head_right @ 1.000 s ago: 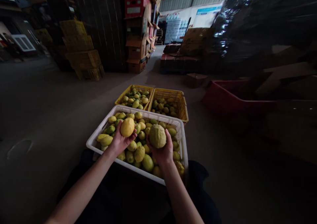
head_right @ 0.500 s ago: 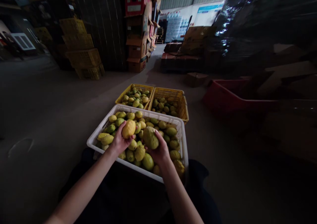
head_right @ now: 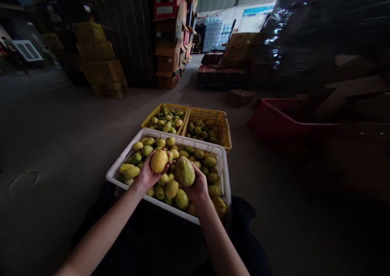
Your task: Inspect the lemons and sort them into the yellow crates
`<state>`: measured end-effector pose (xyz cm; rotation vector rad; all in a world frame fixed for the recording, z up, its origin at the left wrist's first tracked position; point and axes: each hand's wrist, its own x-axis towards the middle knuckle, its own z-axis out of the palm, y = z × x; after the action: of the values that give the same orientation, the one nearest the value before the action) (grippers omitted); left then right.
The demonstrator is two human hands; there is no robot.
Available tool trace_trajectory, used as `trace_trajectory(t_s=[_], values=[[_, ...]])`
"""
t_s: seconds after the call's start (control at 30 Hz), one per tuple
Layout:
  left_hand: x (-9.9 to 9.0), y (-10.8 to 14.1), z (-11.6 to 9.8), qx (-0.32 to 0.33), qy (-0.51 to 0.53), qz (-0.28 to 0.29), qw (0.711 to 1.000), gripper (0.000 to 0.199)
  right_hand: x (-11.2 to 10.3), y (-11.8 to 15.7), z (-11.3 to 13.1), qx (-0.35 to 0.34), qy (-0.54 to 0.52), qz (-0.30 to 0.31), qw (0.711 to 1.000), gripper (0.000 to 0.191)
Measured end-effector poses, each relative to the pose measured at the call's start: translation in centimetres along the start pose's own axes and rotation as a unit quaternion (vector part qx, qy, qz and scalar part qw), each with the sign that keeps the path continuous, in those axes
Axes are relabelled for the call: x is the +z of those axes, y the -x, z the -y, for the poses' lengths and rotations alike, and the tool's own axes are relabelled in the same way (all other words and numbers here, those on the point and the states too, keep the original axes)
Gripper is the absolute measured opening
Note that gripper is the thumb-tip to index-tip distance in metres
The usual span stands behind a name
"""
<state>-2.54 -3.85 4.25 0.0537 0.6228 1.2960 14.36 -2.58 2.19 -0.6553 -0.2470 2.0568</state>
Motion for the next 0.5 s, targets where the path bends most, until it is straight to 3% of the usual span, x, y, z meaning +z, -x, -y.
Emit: trace_trajectory(t_s=[0.2,0.5], values=[[0.0,-0.1,0.1,-0.006,0.053,-0.005,0.999,0.035,-0.3,-0.1,0.0,-0.041,-0.028,0.013,0.999,0.031],[-0.8,-1.4,1.0,-0.024,0.103,-0.021,0.994,0.052,-0.6,-1.1,-1.6,-0.012,-0.097,-0.023,0.995,0.019]])
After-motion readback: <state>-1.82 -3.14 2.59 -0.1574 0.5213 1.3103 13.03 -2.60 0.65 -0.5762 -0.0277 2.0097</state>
